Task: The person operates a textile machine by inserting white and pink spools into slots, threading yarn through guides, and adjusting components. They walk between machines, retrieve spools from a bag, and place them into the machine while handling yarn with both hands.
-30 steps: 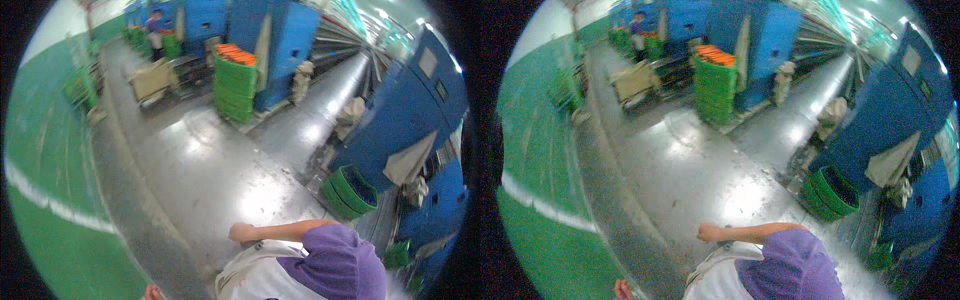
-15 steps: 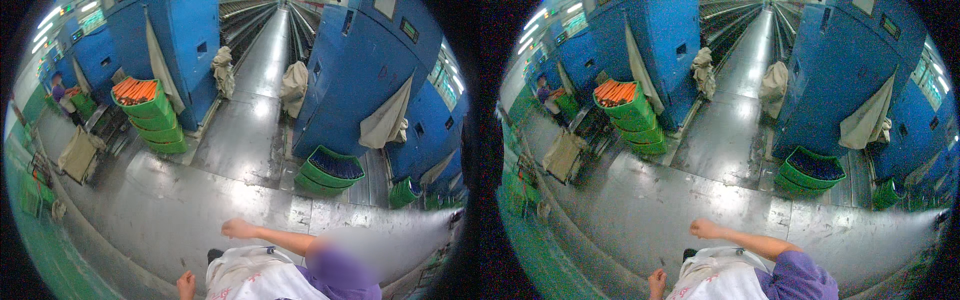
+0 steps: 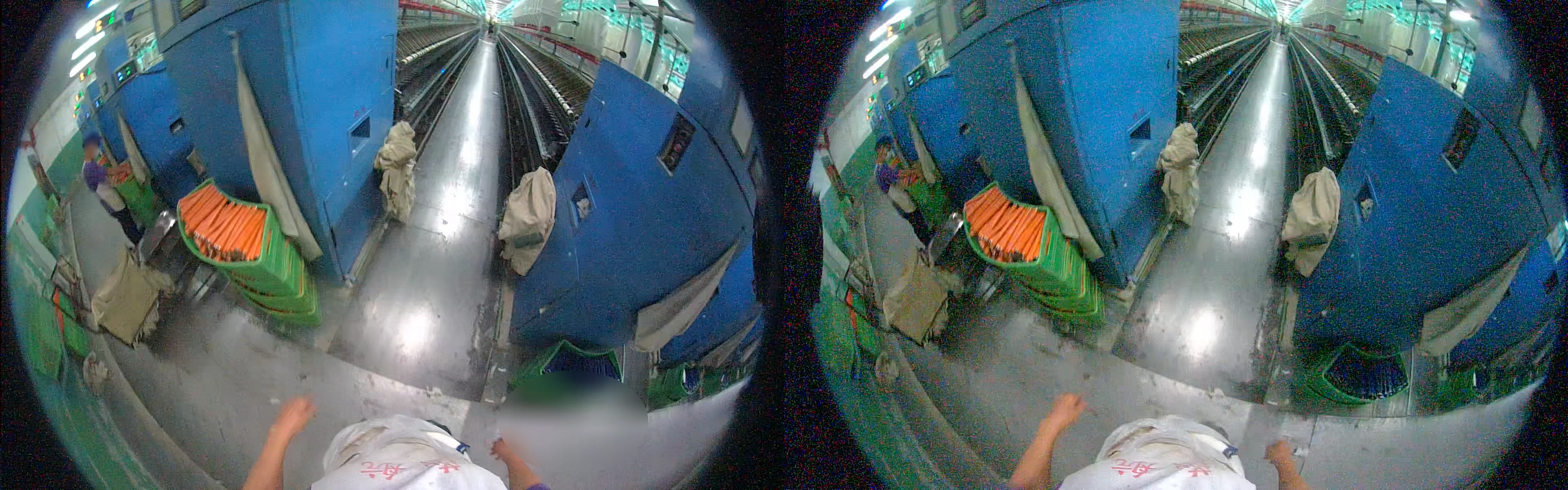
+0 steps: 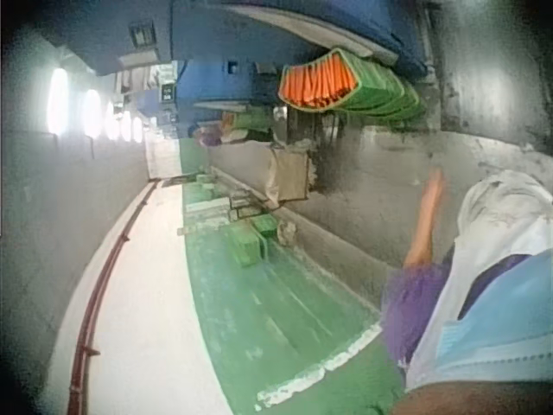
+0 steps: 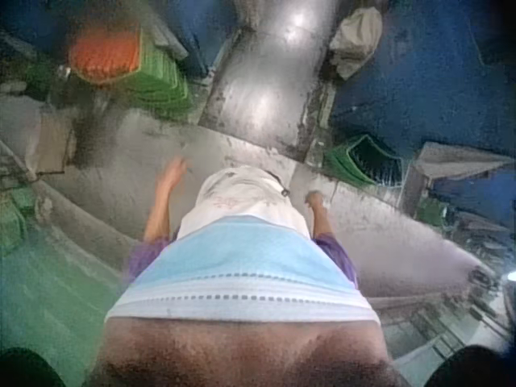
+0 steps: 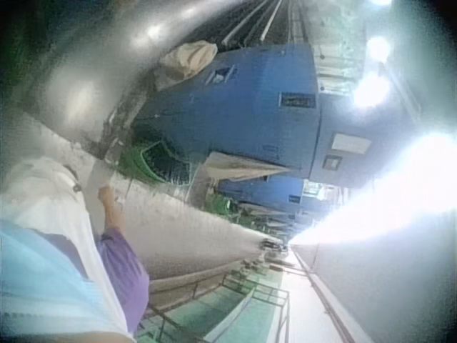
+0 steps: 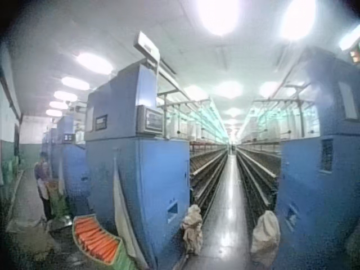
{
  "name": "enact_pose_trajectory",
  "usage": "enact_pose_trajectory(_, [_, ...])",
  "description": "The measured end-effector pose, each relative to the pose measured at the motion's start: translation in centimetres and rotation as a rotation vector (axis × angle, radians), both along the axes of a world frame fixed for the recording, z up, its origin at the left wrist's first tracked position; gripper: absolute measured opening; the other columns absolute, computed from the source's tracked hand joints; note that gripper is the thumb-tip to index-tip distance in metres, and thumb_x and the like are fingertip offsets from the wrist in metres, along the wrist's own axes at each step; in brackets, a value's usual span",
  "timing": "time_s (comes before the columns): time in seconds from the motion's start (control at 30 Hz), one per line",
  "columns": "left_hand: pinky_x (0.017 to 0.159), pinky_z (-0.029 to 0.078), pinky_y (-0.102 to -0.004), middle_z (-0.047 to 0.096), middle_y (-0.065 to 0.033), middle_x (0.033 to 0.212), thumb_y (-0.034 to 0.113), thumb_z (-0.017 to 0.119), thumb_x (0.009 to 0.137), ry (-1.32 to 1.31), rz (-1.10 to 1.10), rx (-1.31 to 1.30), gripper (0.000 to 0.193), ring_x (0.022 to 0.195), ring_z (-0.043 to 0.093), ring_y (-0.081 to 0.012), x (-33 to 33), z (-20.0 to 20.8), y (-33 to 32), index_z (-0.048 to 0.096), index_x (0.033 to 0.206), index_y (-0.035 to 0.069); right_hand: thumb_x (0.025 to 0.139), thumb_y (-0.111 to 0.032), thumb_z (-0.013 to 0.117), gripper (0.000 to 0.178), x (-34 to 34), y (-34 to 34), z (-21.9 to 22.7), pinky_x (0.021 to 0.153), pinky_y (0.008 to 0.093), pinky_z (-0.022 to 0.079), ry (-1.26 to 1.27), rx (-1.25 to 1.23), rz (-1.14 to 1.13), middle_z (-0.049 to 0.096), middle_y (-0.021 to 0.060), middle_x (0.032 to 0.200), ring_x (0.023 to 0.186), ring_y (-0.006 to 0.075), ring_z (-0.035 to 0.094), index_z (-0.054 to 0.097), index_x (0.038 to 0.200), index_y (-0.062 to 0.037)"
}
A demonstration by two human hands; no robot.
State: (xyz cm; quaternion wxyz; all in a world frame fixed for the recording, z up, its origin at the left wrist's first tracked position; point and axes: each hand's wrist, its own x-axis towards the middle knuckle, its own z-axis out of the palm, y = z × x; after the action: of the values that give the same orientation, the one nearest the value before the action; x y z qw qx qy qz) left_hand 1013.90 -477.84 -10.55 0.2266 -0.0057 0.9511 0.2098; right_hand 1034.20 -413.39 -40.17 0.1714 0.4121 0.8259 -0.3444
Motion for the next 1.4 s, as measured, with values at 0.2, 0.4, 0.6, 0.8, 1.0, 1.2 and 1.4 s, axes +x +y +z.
enact_pose_trajectory(0.2, [0.089, 0.045, -0.0431, 0.06, -0.0221, 0.113, 0.027, 0.051, 0.091, 0.428, -0.429, 0.118, 0.039, 0.104, 0.058, -0.0361, -35.2, 1.0, 13.9, 0.054, 0.123, 0.003, 0.081, -0.031, 0.061, 0.035, -1.4, 0.7, 2.2, 0.056, 0.0436, 0.052, -0.523, -0.117, -0.248, 0.065, 0.015, 0.091, 0.075, 0.0301, 0.067, 0.059, 0.097, -0.0005])
enact_pose_trajectory(0.4, [0.084, 0.047, -0.0406, 0.064, -0.0205, 0.105, 0.026, 0.051, 0.09, 0.14, -0.198, 0.423, 0.035, 0.096, 0.061, -0.0357, -47.9, -9.8, 20.7, 0.06, 0.115, 0.003, 0.075, -0.035, 0.064, 0.033, -26.0, 0.8, 7.0, 0.065, 0.0449, 0.051, -0.404, 0.066, 0.52, 0.067, 0.0176, 0.082, 0.073, 0.0348, 0.065, 0.068, 0.089, -0.0053])
enact_pose_trajectory(0.6, [0.077, 0.049, -0.0477, 0.064, -0.021, 0.098, 0.032, 0.055, 0.082, -0.321, -0.267, -0.051, 0.036, 0.09, 0.061, -0.0379, -42.3, -18.1, 11.6, 0.062, 0.104, 0.005, 0.08, -0.029, 0.059, 0.034, -66.0, 7.0, 15.2, 0.076, 0.0469, 0.049, 0.077, 0.102, 0.426, 0.064, 0.0251, 0.09, 0.088, 0.039, 0.063, 0.065, 0.094, 0.0011])
enact_pose_trajectory(0.8, [0.071, 0.047, -0.0464, 0.063, -0.021, 0.089, 0.026, 0.056, 0.081, -0.43, 0.289, -0.139, 0.029, 0.083, 0.061, -0.0364, -63.8, -20.7, 17.4, 0.062, 0.096, 0.002, 0.081, -0.024, 0.058, 0.031, -97.0, 12.8, 19.8, 0.08, 0.0448, 0.049, 0.264, 0.159, 0.42, 0.065, 0.0214, 0.094, 0.091, 0.0363, 0.063, 0.063, 0.101, -0.0008])
enact_pose_trajectory(1.0, [0.066, 0.046, -0.0451, 0.063, -0.021, 0.08, 0.019, 0.057, 0.079, -0.078, 0.23, 0.064, 0.023, 0.076, 0.062, -0.0349, -92.7, -18.6, 29.3, 0.063, 0.088, -0.001, 0.081, -0.021, 0.056, 0.028, -110.5, 18.7, 19.4, 0.08, 0.0429, 0.047, 0.158, 0.056, 0.579, 0.065, 0.0227, 0.097, 0.092, 0.0372, 0.061, 0.066, 0.096, 0.0])
enact_pose_trajectory(1.2, [0.077, 0.049, -0.0362, 0.066, -0.0138, 0.092, 0.022, 0.063, 0.082, 0.101, -0.013, 0.752, 0.032, 0.083, 0.063, -0.0239, -133.3, -9.1, 55.2, 0.062, 0.103, -0.002, 0.079, -0.023, 0.056, 0.029, -116.6, 30.1, 21.0, 0.063, 0.038, 0.051, 0.282, 0.111, 0.182, 0.066, 0.0207, 0.076, 0.068, 0.0273, 0.068, 0.065, 0.089, 0.003])
enact_pose_trajectory(1.4, [0.077, 0.053, -0.0313, 0.066, -0.0127, 0.105, 0.018, 0.055, 0.093, 0.127, -0.361, 1.21, 0.033, 0.09, 0.065, -0.0193, -153.7, 12.7, 82.0, 0.056, 0.118, -0.003, 0.083, -0.017, 0.056, 0.021, -134.5, 44.4, 30.3, 0.064, 0.0458, 0.048, 0.446, 0.539, 0.132, 0.062, 0.0246, 0.075, 0.069, 0.0391, 0.062, 0.063, 0.088, 0.0015])
